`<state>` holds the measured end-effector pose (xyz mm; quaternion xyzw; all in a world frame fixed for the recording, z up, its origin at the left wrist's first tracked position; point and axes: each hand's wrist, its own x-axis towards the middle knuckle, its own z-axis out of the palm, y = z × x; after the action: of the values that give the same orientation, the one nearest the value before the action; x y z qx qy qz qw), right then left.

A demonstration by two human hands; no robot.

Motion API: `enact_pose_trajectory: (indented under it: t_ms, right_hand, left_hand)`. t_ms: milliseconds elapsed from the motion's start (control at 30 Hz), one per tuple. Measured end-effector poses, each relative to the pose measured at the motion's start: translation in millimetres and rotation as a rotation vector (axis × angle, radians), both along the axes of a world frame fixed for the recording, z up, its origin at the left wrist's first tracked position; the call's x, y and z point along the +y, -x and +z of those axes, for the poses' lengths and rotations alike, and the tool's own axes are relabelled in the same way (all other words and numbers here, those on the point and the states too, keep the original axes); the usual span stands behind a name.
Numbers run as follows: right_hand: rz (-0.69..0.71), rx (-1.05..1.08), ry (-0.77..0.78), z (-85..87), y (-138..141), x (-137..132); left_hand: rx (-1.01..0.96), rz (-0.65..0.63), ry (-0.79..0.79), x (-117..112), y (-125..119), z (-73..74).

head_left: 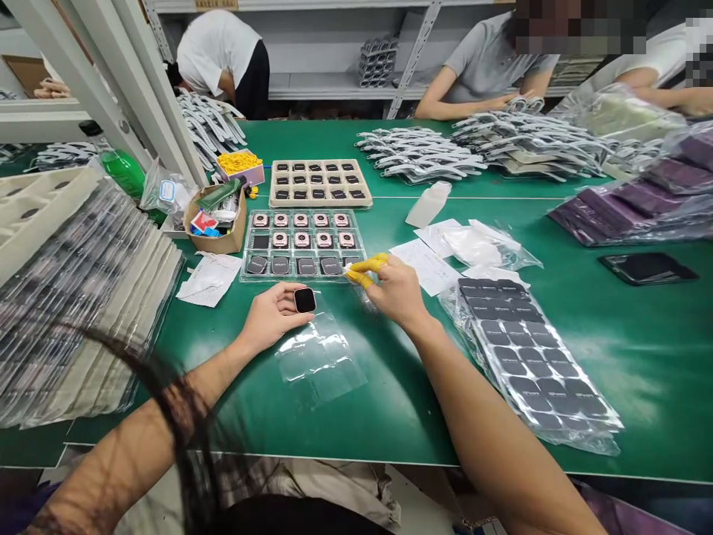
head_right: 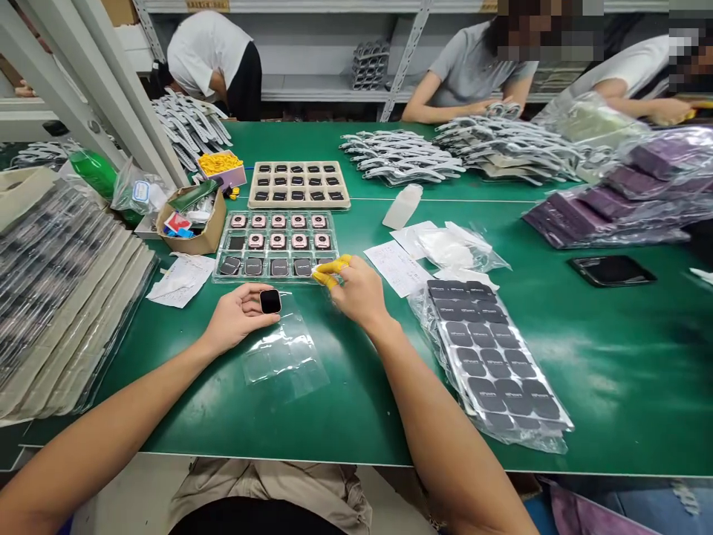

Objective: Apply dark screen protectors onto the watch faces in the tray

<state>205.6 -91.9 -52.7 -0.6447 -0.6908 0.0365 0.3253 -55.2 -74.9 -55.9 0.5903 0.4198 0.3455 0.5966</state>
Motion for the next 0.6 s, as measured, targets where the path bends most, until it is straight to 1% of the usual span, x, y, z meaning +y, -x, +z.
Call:
enact_pose_trajectory:
  t_ms: [67,100,133,167,267,300,400,533,600]
  right_hand:
    - [0.213,0.086,-0.061,-2.7,17,-5]
    - [0.310,0.106,-0.056,-4.2,27,-8]
    - [0.368,0.109,-0.036,-6.0,37,-10]
    - [0.376,0.106,-0.018,-7.8,46,-12]
    - [0.279,0.096,-0.030,-12.8,60,-13]
    - [0.283,0.102,-0.051,-13.9,61,-13]
    - [0.363,0.150,-0.095,-15.7,57,-12]
    - [0.246,0.162,-0.133,-18.4,57,-13]
    - [0.288,0.164,-0.124,-20.4,59,-14]
  left_hand:
    - [-0.005,-0.006,0.017,1,0,-1.5]
    - [-0.009,-0.013,0.025,1,-1,-2.1]
    - [-0.010,-0.017,0.031,1,-1,-2.4]
    - [-0.007,-0.015,0.035,1,-1,-2.5]
    - [0.008,0.010,0.043,1,-1,-1.8]
    - [0.011,0.009,0.046,0,-1,-1.4]
    - [0.008,-0.020,0.044,-1,-2,-1.1]
    - [0.016,0.043,0.023,-3,-3,-2.1]
    - [0.023,0.043,0.016,-4,-3,-2.3]
